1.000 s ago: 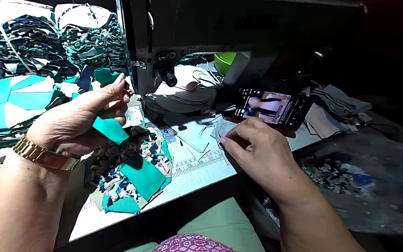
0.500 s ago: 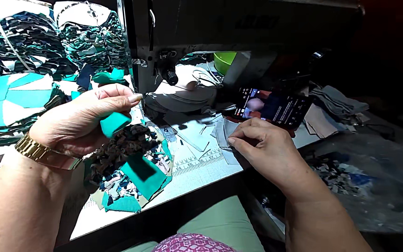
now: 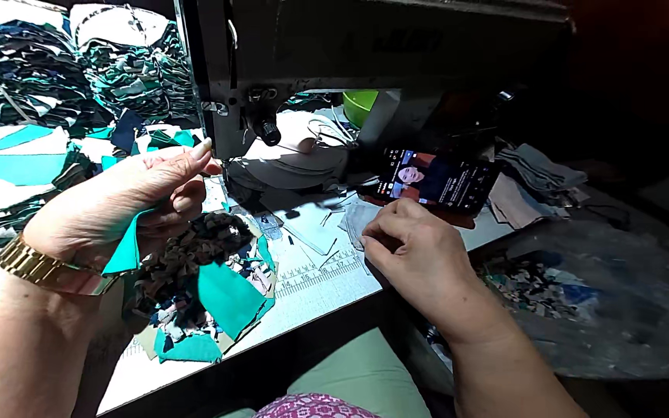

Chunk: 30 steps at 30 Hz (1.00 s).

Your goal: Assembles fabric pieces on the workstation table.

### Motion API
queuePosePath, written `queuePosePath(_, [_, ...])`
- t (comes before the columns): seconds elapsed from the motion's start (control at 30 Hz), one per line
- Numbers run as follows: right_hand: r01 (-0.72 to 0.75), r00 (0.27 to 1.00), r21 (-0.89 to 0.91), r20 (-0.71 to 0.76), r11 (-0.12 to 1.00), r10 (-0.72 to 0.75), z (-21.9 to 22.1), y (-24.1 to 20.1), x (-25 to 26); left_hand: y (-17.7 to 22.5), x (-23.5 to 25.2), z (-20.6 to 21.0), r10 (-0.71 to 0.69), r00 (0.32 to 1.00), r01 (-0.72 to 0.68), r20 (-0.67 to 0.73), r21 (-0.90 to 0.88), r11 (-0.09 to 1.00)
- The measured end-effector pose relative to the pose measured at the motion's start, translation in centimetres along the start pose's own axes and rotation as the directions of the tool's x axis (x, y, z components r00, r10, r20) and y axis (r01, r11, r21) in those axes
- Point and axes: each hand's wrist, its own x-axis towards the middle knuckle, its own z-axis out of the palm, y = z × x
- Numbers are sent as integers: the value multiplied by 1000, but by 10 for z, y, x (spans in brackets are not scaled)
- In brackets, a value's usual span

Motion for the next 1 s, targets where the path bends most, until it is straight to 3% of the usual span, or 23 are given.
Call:
queuePosePath(0.33, [68, 998, -77, 14, 995, -67, 7, 4, 5, 0, 0, 0, 8, 1000, -8, 3, 50, 999])
queuePosePath(0.8, [119, 993, 33, -23, 992, -118, 4, 11, 1, -2, 0, 2, 51, 999, -49, -7, 125, 991])
queuePosePath(1.0, [76, 997, -42, -20, 996, -77, 7, 4, 3, -2, 1, 2, 57, 998, -58, 11, 120, 991])
